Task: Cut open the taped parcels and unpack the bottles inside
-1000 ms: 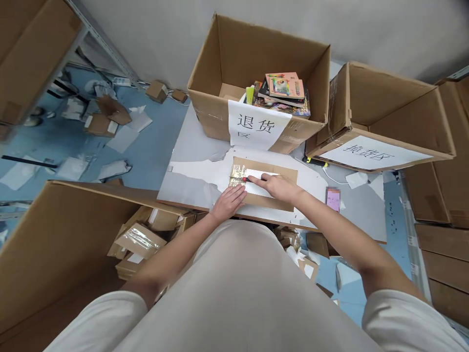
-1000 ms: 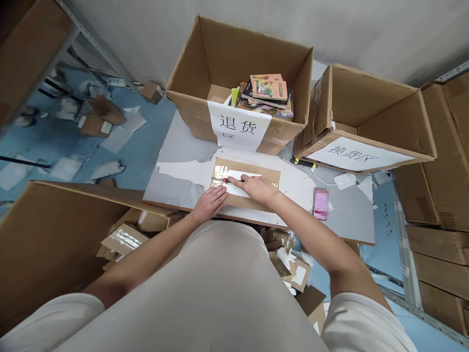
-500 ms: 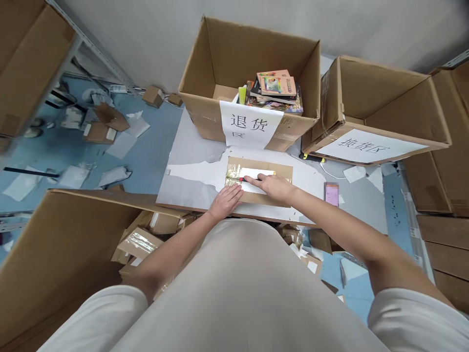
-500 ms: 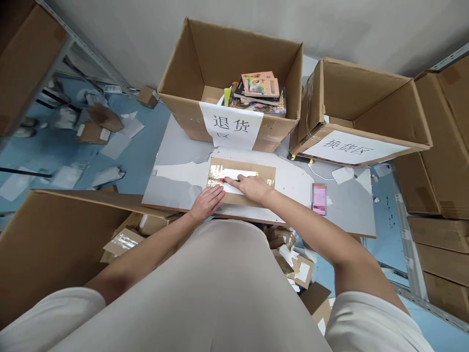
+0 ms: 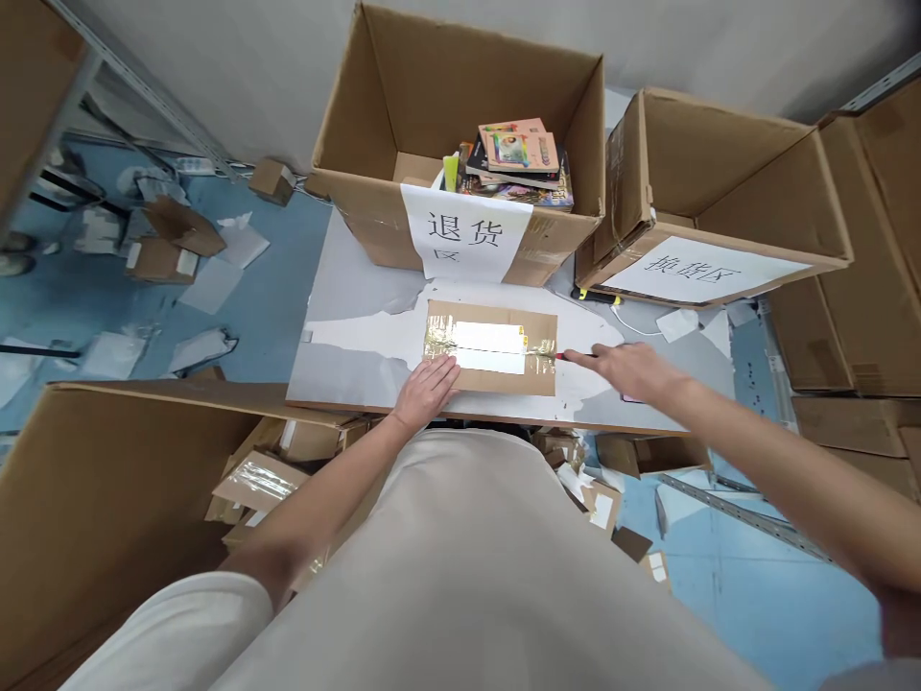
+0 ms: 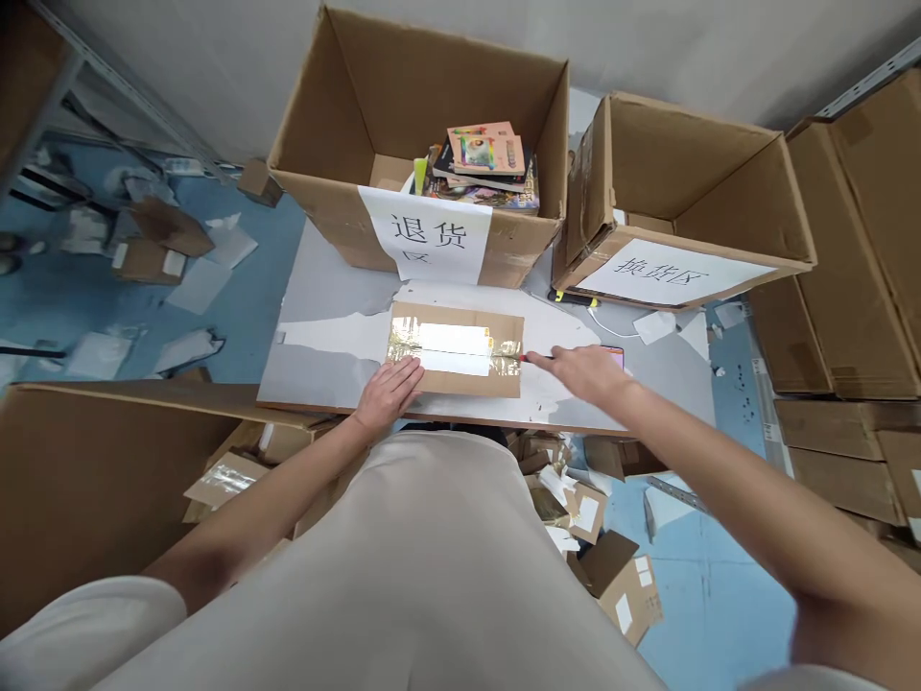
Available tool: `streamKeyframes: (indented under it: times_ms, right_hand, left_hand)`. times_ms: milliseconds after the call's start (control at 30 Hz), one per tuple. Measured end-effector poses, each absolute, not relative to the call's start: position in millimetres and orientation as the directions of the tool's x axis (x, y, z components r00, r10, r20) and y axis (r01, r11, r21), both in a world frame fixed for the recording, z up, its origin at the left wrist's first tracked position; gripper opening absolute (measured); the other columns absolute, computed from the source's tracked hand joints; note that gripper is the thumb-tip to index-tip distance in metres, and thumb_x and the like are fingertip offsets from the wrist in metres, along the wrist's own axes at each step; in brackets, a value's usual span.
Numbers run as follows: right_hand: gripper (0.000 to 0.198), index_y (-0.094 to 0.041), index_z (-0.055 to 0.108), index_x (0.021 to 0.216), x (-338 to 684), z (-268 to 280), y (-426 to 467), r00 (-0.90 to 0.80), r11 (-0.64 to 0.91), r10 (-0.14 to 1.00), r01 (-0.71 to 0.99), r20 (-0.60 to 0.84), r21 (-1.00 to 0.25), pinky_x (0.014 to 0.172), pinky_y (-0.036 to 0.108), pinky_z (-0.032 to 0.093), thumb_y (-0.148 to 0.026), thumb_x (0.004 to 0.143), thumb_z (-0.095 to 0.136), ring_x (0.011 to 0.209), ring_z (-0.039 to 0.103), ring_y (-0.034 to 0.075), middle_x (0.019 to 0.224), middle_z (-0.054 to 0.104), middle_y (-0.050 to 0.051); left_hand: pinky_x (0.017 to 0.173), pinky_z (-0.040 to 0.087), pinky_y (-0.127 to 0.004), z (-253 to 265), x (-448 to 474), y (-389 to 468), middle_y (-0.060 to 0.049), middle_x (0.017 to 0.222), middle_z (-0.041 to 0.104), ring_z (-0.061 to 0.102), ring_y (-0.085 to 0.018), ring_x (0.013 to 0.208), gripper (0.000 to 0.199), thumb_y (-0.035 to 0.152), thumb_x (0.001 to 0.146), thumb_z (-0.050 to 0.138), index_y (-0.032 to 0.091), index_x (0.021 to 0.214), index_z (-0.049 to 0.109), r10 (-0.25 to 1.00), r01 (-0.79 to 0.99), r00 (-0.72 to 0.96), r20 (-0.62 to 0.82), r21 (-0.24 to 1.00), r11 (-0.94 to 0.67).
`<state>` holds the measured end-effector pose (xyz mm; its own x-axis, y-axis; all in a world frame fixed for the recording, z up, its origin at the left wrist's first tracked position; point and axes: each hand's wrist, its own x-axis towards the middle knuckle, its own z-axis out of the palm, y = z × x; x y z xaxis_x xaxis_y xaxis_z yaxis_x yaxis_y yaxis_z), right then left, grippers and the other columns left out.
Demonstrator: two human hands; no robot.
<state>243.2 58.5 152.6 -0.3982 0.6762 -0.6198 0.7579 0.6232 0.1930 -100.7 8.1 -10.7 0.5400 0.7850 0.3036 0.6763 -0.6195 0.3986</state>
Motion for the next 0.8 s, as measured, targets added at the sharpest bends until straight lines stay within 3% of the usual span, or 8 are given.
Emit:
streamKeyframes:
  times_ms: [133,233,300,367,433,533,667,800]
  right_hand:
    - [0.08,-0.04,0.023,0.145,298,152,43,-0.414,0.598,0.701,0.785,-0.581,0.162,0.057,0.027,0.036,-0.002,0.077,0.04,0.066,0.06,0.019,0.098,0.063,0.009]
    - [0.068,-0.038,0.03,0.144,333,155,24,-0.393,0.489,0.784,0.868,-0.48,0.088,0.056,0.027,0.039,-0.009,0.083,0.039,0.065,0.06,0.018,0.097,0.063,0.008]
    - [0.056,-0.032,0.035,0.143,345,150,5,-0.325,0.34,0.865,0.94,-0.384,-0.03,0.059,0.03,0.044,-0.019,0.089,0.037,0.069,0.06,0.019,0.098,0.064,0.009]
    - [0.051,-0.024,0.038,0.142,341,136,-14,-0.202,0.129,0.93,0.962,-0.306,-0.242,0.064,0.032,0.048,-0.033,0.093,0.035,0.069,0.06,0.019,0.096,0.066,0.009]
    - [0.054,-0.02,0.039,0.142,322,113,-30,-0.052,-0.112,0.948,0.87,-0.315,-0.48,0.062,0.033,0.051,-0.042,0.093,0.035,0.059,0.058,0.015,0.084,0.066,0.007]
    - [0.064,-0.018,0.032,0.145,284,78,-42,0.108,-0.377,0.916,0.558,-0.386,-0.739,0.049,0.029,0.05,-0.05,0.09,0.038,0.048,0.051,0.011,0.072,0.062,0.002]
    - [0.074,-0.022,0.029,0.146,253,50,-41,0.184,-0.458,0.887,0.248,-0.423,-0.854,0.041,0.024,0.047,-0.056,0.083,0.047,0.049,0.05,0.008,0.086,0.061,0.003]
    - [0.075,-0.023,0.029,0.146,246,44,-39,0.196,-0.464,0.88,0.168,-0.432,-0.87,0.04,0.022,0.047,-0.057,0.082,0.049,0.049,0.049,0.007,0.087,0.059,0.003]
  left_hand:
    - [0.105,0.036,-0.044,-10,-100,8,-0.014,0.131,0.056,0.045,-0.025,0.13,0.044,0.03,0.092,0.043,0.021,0.135,0.046,0.793,0.677,0.543,0.276,0.414,-0.608]
    - [0.105,0.035,-0.044,-4,-100,8,-0.014,0.131,0.056,0.046,-0.026,0.128,0.043,0.03,0.092,0.041,0.02,0.133,0.048,0.791,0.686,0.55,0.268,0.396,-0.611]
    - [0.103,0.035,-0.045,5,-98,9,-0.014,0.129,0.058,0.048,-0.027,0.126,0.042,0.034,0.091,0.043,0.019,0.13,0.05,0.791,0.692,0.555,0.259,0.383,-0.611]
    - [0.1,0.034,-0.046,15,-93,13,-0.015,0.124,0.059,0.051,-0.03,0.12,0.045,0.044,0.087,0.048,0.019,0.124,0.054,0.802,0.713,0.547,0.24,0.369,-0.597]
    - [0.098,0.033,-0.049,26,-86,23,-0.016,0.118,0.059,0.052,-0.032,0.113,0.056,0.057,0.08,0.054,0.018,0.12,0.057,0.82,0.743,0.532,0.212,0.348,-0.571]
    - [0.095,0.032,-0.05,38,-74,40,-0.019,0.115,0.056,0.05,-0.035,0.108,0.074,0.07,0.068,0.057,0.016,0.118,0.056,0.844,0.787,0.51,0.165,0.304,-0.536]
    - [0.09,0.034,-0.049,44,-65,55,-0.023,0.122,0.05,0.046,-0.039,0.11,0.084,0.074,0.062,0.06,0.014,0.122,0.054,0.876,0.837,0.47,0.103,0.264,-0.48]
    - [0.097,0.025,-0.056,45,-61,60,-0.025,0.141,0.034,0.029,-0.047,0.128,0.095,0.075,0.059,0.061,0.015,0.131,0.046,0.894,0.861,0.44,0.082,0.243,-0.446]
